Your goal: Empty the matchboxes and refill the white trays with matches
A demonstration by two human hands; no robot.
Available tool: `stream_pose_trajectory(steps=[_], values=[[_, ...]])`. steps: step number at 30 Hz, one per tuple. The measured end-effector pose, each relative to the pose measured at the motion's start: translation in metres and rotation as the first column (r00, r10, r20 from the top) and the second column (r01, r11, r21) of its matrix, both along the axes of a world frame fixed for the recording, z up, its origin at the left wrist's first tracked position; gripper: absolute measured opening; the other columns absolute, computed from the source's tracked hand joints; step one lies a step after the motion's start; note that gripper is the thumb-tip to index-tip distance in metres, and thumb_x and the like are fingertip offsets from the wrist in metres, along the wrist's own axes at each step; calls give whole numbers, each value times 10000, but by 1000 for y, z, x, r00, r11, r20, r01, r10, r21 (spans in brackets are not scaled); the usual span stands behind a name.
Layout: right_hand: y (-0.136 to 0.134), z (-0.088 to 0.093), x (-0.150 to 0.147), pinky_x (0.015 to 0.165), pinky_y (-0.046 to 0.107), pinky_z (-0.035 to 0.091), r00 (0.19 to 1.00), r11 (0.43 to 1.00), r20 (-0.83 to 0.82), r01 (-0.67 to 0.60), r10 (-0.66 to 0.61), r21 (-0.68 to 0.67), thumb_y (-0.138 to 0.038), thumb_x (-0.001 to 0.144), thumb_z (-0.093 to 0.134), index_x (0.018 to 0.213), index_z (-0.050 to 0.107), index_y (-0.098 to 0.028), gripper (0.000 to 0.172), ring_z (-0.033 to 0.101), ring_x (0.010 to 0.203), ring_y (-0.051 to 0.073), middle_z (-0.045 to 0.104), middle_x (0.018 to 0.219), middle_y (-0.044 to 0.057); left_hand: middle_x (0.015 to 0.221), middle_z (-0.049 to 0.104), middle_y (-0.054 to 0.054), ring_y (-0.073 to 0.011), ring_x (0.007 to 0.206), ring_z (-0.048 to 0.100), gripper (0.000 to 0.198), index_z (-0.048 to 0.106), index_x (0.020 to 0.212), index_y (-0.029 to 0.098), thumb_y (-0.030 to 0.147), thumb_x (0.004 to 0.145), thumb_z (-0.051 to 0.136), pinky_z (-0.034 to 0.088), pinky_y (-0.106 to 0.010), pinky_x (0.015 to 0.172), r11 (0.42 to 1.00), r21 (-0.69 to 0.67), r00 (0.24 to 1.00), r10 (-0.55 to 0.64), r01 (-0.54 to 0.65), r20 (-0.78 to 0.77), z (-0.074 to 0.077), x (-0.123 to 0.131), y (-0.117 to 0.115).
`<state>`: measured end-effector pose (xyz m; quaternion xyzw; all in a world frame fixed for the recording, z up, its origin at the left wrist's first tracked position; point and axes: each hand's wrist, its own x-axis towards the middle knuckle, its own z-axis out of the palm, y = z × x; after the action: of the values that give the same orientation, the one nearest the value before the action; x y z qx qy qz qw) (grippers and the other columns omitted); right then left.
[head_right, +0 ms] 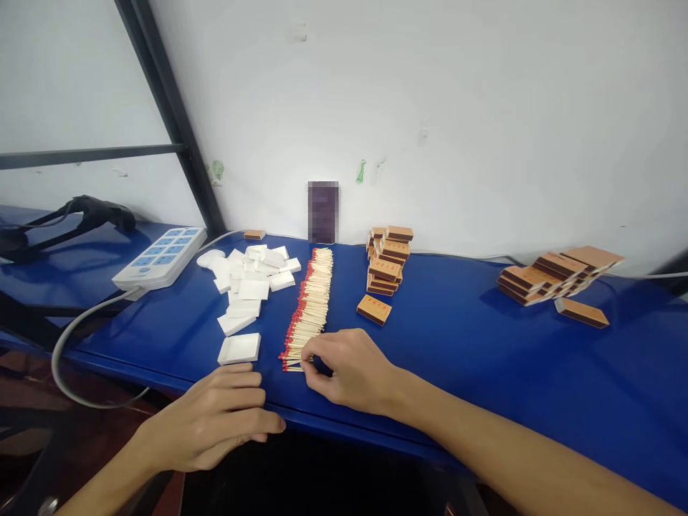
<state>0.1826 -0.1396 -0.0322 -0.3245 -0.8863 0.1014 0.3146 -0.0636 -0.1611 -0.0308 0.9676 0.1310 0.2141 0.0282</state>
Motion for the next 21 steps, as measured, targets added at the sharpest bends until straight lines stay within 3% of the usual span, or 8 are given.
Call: stream_pose_trajectory(steps=[9,16,21], values=[[-2,4,-1,514,219,349,999,999,-9,-39,39,35,-145,807,563,784,656,-180,102,425,460,79,556,554,-50,711,610,-19,-166,636,530,311,592,1105,182,79,910,372,451,-303,628,1000,17,999,1,-1,48,-2,-1,1],[-3,3,1,519,226,362,998,997,-10,-67,67,39,-152,827,556,767,668,-179,129,450,469,83,592,571,-33,650,624,5,-117,529,568,233,600,1095,144,85,907,476,466,-257,541,962,123,938,203,-245,282,-18,9,-2],[-6,3,2,514,230,346,998,997,23,-62,61,42,-138,830,545,760,688,-174,163,444,478,88,571,557,-30,719,655,-15,-138,581,606,214,605,1099,145,118,913,502,494,-274,561,922,148,902,302,-359,309,-23,15,-1]])
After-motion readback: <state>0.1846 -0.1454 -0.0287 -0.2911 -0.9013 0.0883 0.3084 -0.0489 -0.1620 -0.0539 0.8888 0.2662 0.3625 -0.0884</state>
